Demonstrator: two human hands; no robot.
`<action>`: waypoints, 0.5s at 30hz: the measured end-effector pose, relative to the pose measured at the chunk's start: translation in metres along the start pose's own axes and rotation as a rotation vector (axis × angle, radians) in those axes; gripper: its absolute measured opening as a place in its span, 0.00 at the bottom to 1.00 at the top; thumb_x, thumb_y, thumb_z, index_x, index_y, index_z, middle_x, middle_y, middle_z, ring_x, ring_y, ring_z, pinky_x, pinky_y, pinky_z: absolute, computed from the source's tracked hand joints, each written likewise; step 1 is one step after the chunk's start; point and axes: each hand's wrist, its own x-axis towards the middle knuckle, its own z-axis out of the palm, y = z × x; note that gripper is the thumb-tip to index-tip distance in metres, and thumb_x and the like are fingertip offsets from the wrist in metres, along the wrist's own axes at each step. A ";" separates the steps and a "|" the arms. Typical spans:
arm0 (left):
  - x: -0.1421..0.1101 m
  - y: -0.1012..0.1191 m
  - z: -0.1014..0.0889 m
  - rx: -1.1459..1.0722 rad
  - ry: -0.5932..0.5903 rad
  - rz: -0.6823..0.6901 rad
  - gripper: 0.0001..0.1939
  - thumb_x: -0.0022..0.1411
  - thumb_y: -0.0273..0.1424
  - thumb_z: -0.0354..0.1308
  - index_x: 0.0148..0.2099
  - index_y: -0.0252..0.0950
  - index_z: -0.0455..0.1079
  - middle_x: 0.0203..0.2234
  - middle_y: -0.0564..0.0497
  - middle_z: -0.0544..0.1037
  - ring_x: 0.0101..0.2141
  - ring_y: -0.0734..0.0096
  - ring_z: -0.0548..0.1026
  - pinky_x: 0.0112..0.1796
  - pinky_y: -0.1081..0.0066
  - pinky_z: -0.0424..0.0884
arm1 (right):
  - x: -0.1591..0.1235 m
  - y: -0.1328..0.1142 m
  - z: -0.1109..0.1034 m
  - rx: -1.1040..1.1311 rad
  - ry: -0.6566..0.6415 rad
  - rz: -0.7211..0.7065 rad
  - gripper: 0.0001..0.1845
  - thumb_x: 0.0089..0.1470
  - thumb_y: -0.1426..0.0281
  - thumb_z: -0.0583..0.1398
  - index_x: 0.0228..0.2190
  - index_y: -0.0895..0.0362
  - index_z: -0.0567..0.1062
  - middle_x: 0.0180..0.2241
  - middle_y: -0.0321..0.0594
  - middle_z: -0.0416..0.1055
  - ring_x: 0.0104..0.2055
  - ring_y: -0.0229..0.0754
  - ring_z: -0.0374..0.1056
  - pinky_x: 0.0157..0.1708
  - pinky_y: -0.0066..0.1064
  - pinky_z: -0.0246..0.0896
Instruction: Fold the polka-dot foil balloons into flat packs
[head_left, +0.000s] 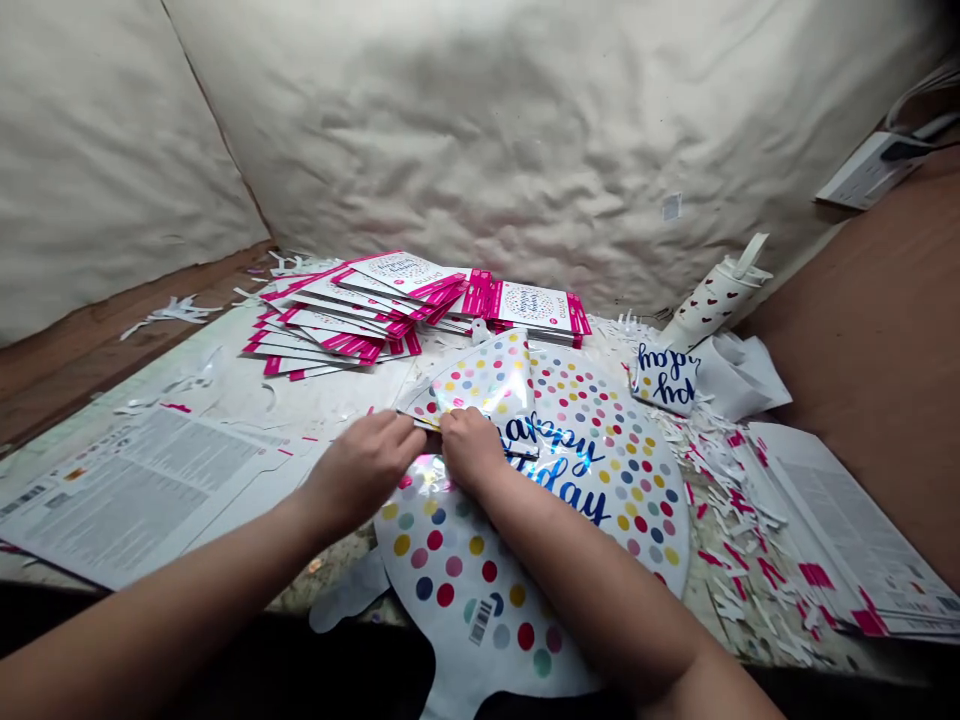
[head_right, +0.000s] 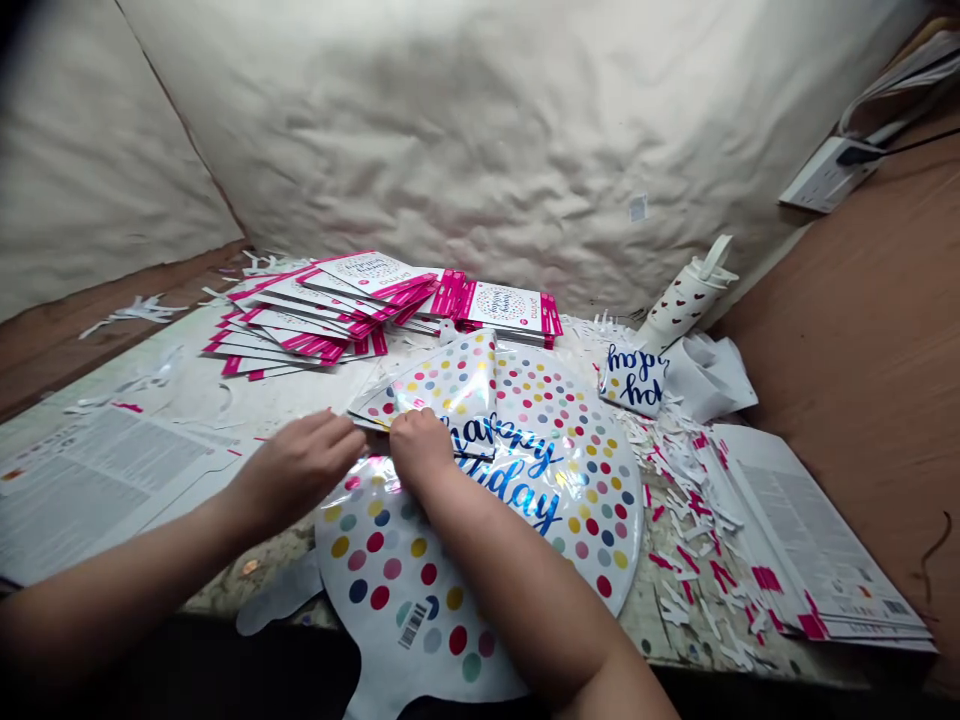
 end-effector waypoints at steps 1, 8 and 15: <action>-0.005 0.006 0.006 -0.071 -0.022 0.033 0.10 0.61 0.27 0.48 0.34 0.33 0.71 0.31 0.43 0.74 0.33 0.60 0.70 0.35 0.63 0.67 | 0.003 0.004 -0.004 0.012 0.034 0.016 0.07 0.44 0.79 0.57 0.26 0.59 0.74 0.29 0.45 0.74 0.35 0.45 0.68 0.35 0.32 0.63; -0.009 0.012 0.045 -0.351 -0.319 -0.179 0.35 0.59 0.54 0.44 0.64 0.45 0.49 0.62 0.39 0.50 0.60 0.37 0.47 0.53 0.48 0.53 | 0.001 0.092 -0.159 0.067 0.620 0.246 0.14 0.57 0.72 0.50 0.34 0.66 0.74 0.31 0.45 0.74 0.30 0.37 0.67 0.31 0.28 0.62; 0.011 -0.001 0.025 -0.472 -0.415 -0.236 0.36 0.57 0.56 0.42 0.62 0.43 0.55 0.61 0.41 0.54 0.60 0.43 0.50 0.55 0.51 0.52 | -0.090 0.080 -0.199 0.166 0.759 -0.316 0.12 0.47 0.77 0.63 0.36 0.53 0.77 0.36 0.38 0.77 0.38 0.40 0.73 0.41 0.34 0.67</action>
